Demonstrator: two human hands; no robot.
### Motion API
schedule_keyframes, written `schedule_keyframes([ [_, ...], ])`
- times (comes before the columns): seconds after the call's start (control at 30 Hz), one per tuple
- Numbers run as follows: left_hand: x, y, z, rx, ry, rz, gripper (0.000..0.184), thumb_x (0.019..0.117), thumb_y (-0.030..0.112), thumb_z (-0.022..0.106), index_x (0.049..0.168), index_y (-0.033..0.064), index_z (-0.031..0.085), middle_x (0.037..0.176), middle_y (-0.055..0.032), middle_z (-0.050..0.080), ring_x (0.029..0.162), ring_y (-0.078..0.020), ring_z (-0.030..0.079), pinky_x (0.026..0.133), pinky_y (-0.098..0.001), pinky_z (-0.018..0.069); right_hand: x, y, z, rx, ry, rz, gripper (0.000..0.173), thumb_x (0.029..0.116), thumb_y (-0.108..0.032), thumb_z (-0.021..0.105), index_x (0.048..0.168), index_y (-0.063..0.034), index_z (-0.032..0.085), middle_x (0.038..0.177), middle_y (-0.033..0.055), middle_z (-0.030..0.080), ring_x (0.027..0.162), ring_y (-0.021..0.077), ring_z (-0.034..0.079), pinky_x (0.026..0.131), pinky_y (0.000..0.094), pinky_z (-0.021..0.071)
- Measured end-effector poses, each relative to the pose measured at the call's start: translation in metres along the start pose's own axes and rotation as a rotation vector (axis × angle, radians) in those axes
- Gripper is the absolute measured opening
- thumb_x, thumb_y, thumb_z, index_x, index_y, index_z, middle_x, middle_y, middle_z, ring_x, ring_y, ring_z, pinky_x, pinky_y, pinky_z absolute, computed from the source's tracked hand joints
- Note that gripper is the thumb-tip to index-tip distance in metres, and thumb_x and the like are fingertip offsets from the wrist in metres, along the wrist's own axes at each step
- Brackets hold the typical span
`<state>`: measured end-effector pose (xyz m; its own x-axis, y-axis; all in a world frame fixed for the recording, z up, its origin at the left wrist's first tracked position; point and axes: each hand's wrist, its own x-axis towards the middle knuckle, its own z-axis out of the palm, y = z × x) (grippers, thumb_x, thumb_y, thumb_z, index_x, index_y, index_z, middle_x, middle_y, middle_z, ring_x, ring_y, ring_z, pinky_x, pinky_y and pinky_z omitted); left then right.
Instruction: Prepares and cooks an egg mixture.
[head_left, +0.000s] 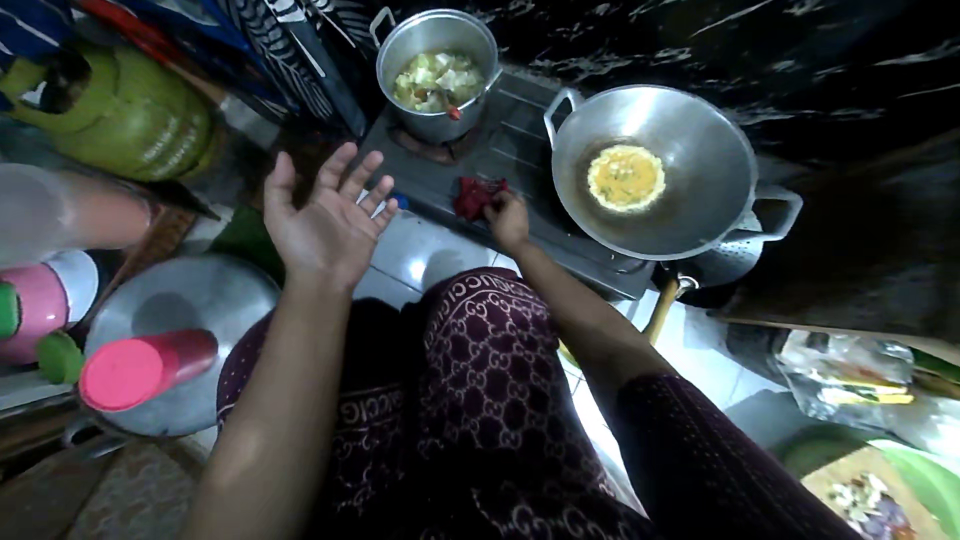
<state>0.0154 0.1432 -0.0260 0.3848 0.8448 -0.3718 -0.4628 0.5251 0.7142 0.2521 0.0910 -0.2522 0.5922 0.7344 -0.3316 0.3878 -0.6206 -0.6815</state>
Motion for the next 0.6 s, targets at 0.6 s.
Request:
schedule_keyframes([
  [0.6, 0.014, -0.004, -0.002, 0.022, -0.02, -0.024, 0.072, 0.1044, 0.058, 0.004, 0.117, 0.0215, 0.064, 0.113, -0.0047, 0.072, 0.1, -0.0234, 0.071, 0.084, -0.0414, 0.0588, -0.015, 0.002, -0.007, -0.39, 0.097, -0.381, 0.046, 0.0978, 0.009, 0.054, 0.143, 0.0101, 0.049, 0.133, 0.0347, 0.059, 0.128, 0.0517, 0.057, 0.108, 0.0607, 0.0469],
])
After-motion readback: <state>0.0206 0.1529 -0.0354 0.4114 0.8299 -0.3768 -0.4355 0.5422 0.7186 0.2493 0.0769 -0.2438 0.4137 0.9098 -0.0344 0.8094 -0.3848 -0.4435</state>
